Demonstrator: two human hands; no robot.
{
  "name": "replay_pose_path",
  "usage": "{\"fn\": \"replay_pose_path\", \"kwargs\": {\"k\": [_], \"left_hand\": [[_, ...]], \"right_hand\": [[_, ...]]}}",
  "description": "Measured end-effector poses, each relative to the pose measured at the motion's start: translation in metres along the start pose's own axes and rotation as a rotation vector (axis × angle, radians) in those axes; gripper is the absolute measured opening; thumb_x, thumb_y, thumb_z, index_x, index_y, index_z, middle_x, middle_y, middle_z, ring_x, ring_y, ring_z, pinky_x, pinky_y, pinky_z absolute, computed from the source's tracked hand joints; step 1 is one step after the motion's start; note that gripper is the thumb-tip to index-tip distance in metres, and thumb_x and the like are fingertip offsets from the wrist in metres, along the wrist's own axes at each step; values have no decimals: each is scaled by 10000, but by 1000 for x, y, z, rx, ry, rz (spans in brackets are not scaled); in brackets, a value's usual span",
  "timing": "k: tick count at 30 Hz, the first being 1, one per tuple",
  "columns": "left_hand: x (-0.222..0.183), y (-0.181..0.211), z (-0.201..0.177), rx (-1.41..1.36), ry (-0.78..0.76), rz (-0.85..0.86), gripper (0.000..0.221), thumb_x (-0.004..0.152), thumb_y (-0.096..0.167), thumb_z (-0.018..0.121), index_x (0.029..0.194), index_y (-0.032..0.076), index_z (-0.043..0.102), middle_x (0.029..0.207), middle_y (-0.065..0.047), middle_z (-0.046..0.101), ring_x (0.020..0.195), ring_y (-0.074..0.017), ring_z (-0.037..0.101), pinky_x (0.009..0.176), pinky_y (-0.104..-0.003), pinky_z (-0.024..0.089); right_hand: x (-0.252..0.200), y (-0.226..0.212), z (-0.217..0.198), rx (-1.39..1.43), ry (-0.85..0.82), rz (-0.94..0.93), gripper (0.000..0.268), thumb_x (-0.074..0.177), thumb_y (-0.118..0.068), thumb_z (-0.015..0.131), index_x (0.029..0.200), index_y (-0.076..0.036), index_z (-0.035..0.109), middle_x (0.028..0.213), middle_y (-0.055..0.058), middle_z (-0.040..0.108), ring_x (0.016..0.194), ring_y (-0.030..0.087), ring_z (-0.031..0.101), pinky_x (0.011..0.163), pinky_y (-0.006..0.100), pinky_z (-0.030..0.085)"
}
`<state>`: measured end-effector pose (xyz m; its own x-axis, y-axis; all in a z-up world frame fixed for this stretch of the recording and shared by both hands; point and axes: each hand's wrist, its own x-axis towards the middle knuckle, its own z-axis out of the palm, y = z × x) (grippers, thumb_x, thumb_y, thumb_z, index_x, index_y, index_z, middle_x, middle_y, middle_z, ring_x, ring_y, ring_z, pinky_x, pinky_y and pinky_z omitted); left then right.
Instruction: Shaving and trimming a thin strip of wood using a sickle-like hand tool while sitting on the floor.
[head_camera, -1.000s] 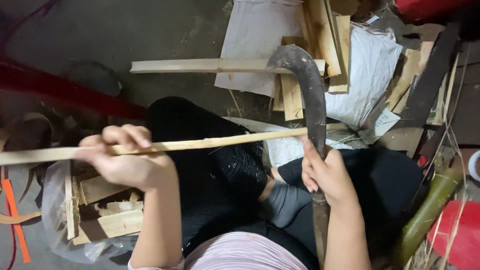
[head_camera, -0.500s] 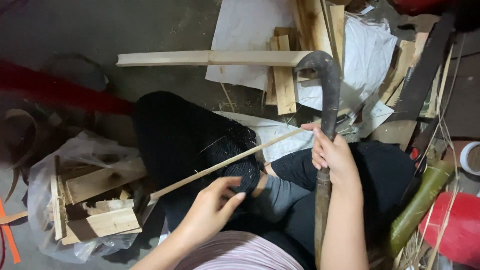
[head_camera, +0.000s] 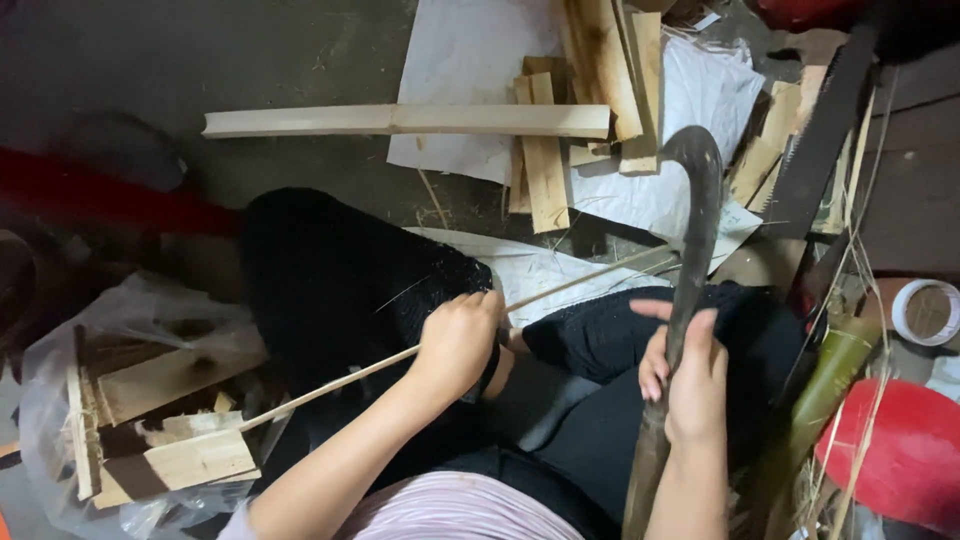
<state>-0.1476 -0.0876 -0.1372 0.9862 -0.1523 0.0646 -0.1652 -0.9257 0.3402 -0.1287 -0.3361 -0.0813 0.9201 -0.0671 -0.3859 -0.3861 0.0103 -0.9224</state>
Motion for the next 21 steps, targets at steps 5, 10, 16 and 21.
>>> {"fn": "replay_pose_path", "kwargs": {"k": [5,10,16,21], "left_hand": [[-5,-2,-82,-293,-160,-164,70,894,137,675,886,67,673,819,-52,761,621,-267,731,535,-368,563],[0,-21,-104,-605,-245,-301,67,1001,112,550,1044,72,582,790,-30,796,544,-162,725,503,-305,573],[-2,-28,-116,-495,-209,-353,189,941,100,549,1054,116,700,645,11,719,548,-171,702,540,-320,524],[-4,-30,-125,-407,-133,-320,189,880,61,609,1033,58,720,786,-84,787,561,-250,732,515,-360,540]], "right_hand": [[-36,3,19,-138,45,-13,605,1112,-419,294,1088,54,670,535,-6,386,370,110,374,356,253,314],[-54,-2,65,-691,-63,-50,261,884,-293,683,1031,-82,727,681,48,757,502,178,643,499,304,497],[-65,18,94,-831,-163,-270,275,849,-344,748,963,-104,677,684,87,783,544,315,739,483,400,527],[-65,35,99,-971,-214,-296,369,899,-360,667,1145,-91,613,752,158,752,603,398,703,552,465,532]]}}
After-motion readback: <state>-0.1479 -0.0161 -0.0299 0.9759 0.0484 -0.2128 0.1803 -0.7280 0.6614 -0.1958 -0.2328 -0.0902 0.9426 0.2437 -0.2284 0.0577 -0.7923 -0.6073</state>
